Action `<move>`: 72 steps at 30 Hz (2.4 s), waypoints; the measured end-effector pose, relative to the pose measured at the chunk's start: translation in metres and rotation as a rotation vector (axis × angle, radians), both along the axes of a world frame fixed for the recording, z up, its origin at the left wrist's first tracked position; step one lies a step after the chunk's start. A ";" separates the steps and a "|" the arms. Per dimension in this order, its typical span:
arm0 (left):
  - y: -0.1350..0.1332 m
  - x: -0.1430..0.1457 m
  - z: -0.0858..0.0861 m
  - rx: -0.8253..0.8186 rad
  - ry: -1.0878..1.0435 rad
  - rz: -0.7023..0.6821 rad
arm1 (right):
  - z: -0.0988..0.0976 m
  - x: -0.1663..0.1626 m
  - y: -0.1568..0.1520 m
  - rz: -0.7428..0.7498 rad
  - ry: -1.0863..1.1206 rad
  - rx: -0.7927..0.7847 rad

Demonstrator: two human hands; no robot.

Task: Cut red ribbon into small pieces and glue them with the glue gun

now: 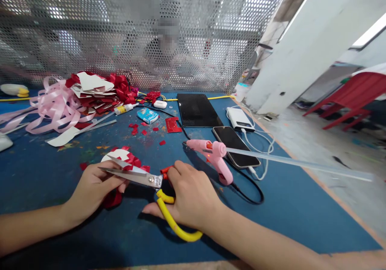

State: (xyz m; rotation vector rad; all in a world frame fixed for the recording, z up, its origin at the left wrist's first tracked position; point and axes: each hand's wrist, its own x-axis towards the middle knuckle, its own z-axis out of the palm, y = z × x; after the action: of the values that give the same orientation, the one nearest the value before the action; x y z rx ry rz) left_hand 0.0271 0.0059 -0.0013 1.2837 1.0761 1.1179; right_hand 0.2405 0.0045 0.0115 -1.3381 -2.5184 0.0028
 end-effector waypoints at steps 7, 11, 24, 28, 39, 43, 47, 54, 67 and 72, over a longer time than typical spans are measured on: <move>0.003 0.001 -0.001 -0.024 0.081 -0.023 | -0.003 0.001 0.001 -0.018 -0.002 -0.015; 0.003 0.001 -0.002 -0.029 0.045 -0.017 | -0.005 0.001 0.003 -0.023 0.042 -0.018; 0.005 0.002 -0.006 -0.087 -0.035 -0.128 | -0.001 0.001 0.003 0.127 0.293 -0.037; 0.004 0.002 -0.005 -0.115 -0.150 -0.147 | -0.004 0.000 0.005 0.096 0.212 0.010; 0.001 0.001 0.003 -0.061 0.063 -0.053 | -0.004 -0.001 0.003 0.020 0.070 0.075; 0.000 0.000 0.003 -0.015 0.123 -0.077 | -0.004 -0.002 0.001 0.026 0.031 0.070; 0.000 0.002 0.006 -0.004 0.077 -0.031 | -0.002 -0.002 0.000 0.026 0.009 0.058; 0.000 0.003 0.005 0.062 0.148 -0.012 | -0.002 0.000 0.000 0.008 -0.029 0.042; 0.002 0.001 0.001 -0.028 0.162 -0.058 | -0.003 0.000 0.003 -0.032 0.065 0.034; 0.002 0.003 0.001 -0.050 0.102 -0.085 | 0.000 0.002 0.007 -0.020 0.175 0.026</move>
State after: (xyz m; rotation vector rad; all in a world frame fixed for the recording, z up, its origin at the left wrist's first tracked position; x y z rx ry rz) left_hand 0.0296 0.0077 -0.0007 1.3465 1.1079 0.9655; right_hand 0.2421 0.0111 0.0114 -1.2939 -2.3513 0.0790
